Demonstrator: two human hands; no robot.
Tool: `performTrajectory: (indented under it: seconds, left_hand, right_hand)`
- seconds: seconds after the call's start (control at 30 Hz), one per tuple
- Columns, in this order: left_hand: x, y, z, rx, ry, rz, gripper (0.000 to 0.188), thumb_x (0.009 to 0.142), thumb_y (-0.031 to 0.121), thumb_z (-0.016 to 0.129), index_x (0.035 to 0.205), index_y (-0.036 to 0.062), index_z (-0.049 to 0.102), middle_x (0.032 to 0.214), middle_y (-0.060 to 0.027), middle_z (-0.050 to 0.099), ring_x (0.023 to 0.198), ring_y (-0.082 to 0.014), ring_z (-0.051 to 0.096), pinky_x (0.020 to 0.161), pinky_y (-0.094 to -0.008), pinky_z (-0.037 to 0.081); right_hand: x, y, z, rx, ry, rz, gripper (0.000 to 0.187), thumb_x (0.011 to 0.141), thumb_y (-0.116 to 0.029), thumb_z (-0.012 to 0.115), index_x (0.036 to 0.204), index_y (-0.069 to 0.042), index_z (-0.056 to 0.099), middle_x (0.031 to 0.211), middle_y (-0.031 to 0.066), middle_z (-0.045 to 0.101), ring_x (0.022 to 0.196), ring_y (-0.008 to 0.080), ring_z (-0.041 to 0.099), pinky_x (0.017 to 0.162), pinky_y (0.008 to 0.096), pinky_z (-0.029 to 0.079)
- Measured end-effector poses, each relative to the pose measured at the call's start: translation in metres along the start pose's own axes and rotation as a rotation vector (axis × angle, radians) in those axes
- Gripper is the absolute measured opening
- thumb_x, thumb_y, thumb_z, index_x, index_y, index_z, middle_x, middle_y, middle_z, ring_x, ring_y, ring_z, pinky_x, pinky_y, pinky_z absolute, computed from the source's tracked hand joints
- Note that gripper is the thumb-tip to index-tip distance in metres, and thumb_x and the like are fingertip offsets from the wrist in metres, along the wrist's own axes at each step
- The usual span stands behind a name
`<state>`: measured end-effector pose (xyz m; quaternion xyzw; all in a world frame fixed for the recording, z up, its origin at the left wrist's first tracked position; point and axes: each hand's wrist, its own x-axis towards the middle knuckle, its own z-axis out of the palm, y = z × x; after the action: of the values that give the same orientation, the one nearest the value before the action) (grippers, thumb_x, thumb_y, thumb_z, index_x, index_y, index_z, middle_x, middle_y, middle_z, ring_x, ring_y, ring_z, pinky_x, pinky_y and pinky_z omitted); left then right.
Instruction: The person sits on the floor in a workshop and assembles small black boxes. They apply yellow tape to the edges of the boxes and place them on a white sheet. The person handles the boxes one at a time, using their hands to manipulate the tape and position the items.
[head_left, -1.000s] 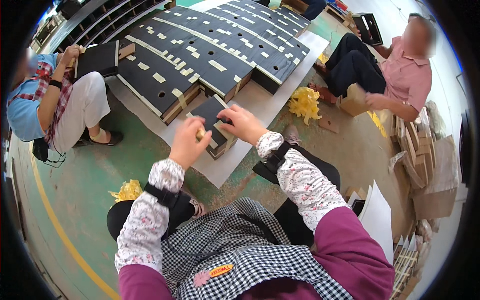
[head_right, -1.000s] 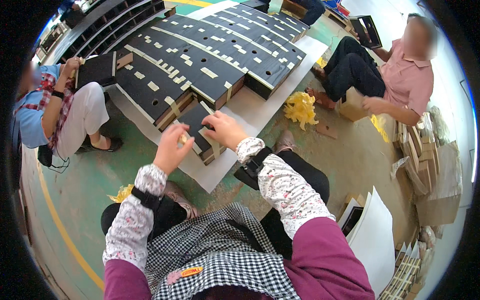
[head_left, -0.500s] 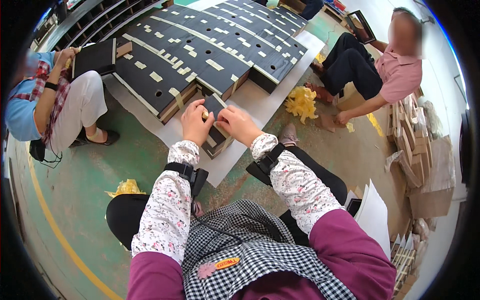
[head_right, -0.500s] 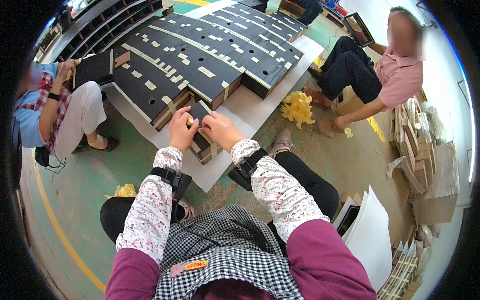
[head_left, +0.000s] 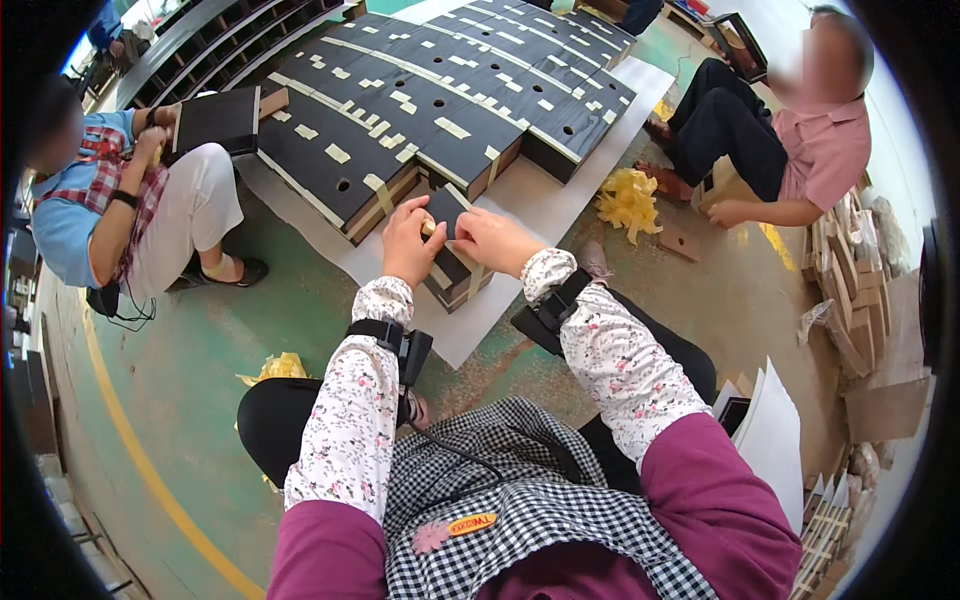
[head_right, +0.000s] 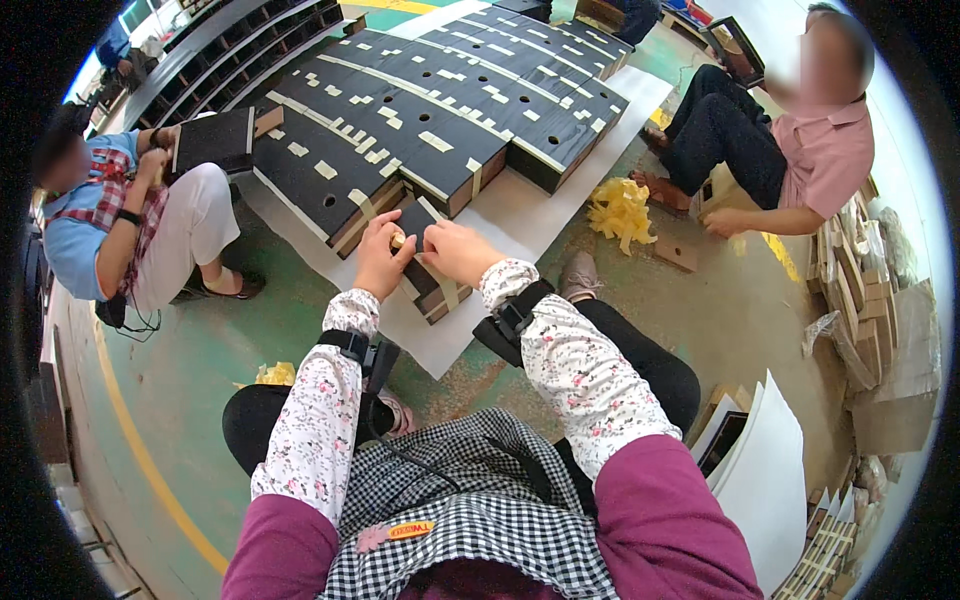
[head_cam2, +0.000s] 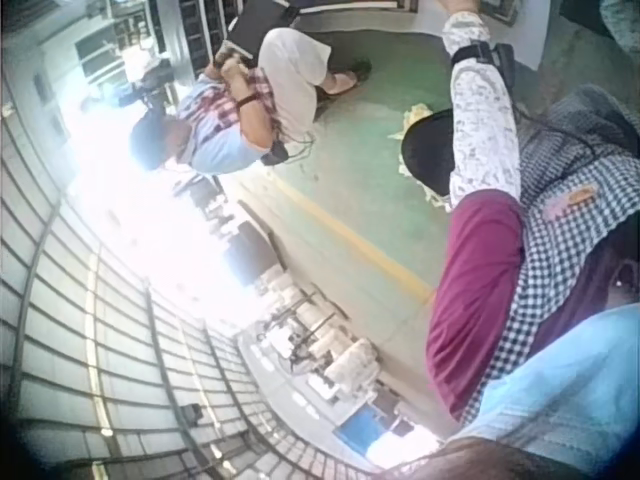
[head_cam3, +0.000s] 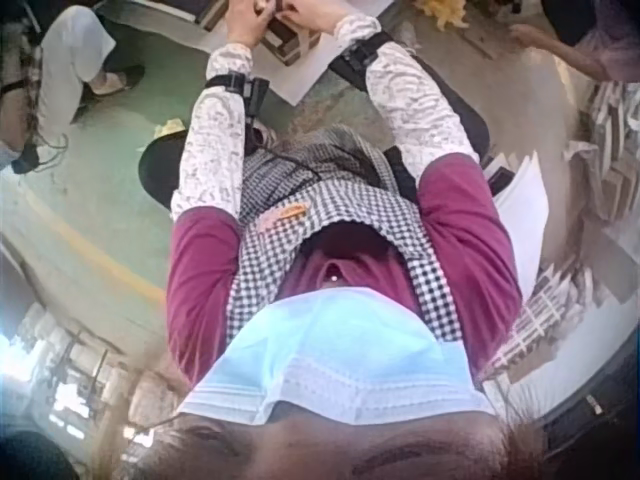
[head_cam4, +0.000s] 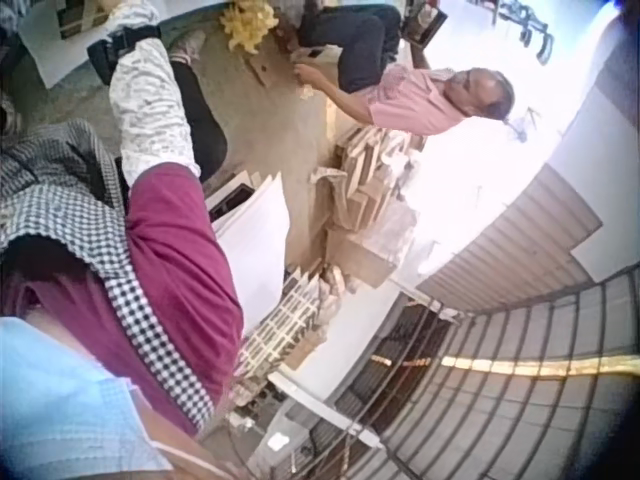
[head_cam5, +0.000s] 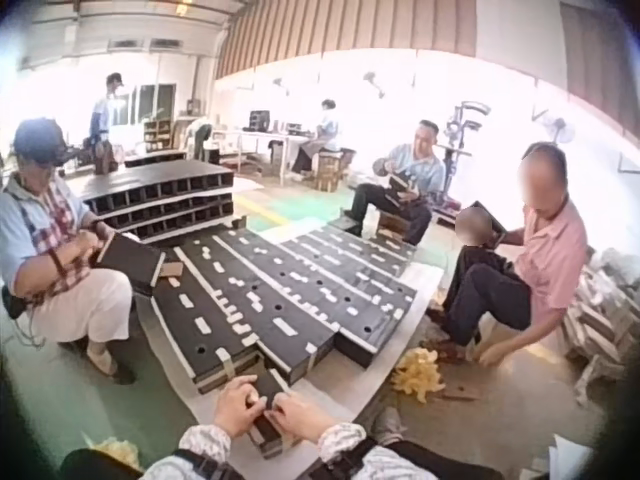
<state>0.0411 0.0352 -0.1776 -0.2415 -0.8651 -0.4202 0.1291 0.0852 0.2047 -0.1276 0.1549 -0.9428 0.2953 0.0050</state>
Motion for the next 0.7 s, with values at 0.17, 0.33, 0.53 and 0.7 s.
performTrajectory:
  seconds: [0.17,0.33,0.53,0.7]
  left_hand:
    - [0.006,0.004,-0.002,0.067,0.002,-0.016,0.022,0.074,0.023,0.063,0.074,0.0036,0.053,0.113,-0.0105,0.054,0.101,-0.0303,0.051,0.085,-0.0401,0.04]
    - [0.004,0.002,0.001,0.028,0.01,0.022,0.022,0.074,0.023,0.063,0.073,0.0037,0.052,0.115,-0.0107,0.054,0.101,-0.0305,0.051,0.085,-0.0403,0.04]
    - [0.006,-0.002,0.005,0.033,0.002,-0.004,0.021,0.074,0.023,0.063,0.073,0.0041,0.054,0.114,-0.0107,0.055,0.101,-0.0301,0.051,0.086,-0.0396,0.04]
    - [0.015,0.029,0.005,0.381,-0.174,-0.089,0.017,0.08,0.023,0.055,0.084,0.0065,0.055,0.123,-0.0043,0.048,0.113,-0.0233,0.045,0.101,-0.0507,0.024]
  right_hand:
    - [0.008,0.002,0.001,-0.074,-0.02,0.008,0.019,0.082,-0.024,0.057,0.083,-0.006,0.052,0.086,0.0117,0.054,0.083,0.0308,0.055,0.072,0.0386,0.045]
    - [0.0,0.006,-0.004,-0.064,-0.146,-0.112,0.017,0.076,-0.02,0.058,0.083,-0.005,0.055,0.077,0.0131,0.057,0.069,0.0319,0.059,0.064,0.0404,0.048]
    - [-0.049,-0.01,-0.017,0.359,0.128,0.074,0.042,0.069,-0.029,0.071,0.102,-0.007,0.055,0.102,0.0114,0.056,0.084,0.0265,0.057,0.072,0.0371,0.046]
    - [-0.037,0.011,0.006,-0.016,0.239,-0.284,0.032,0.076,-0.023,0.066,0.105,-0.011,0.06,0.106,0.0077,0.059,0.106,0.0242,0.052,0.088,0.037,0.04]
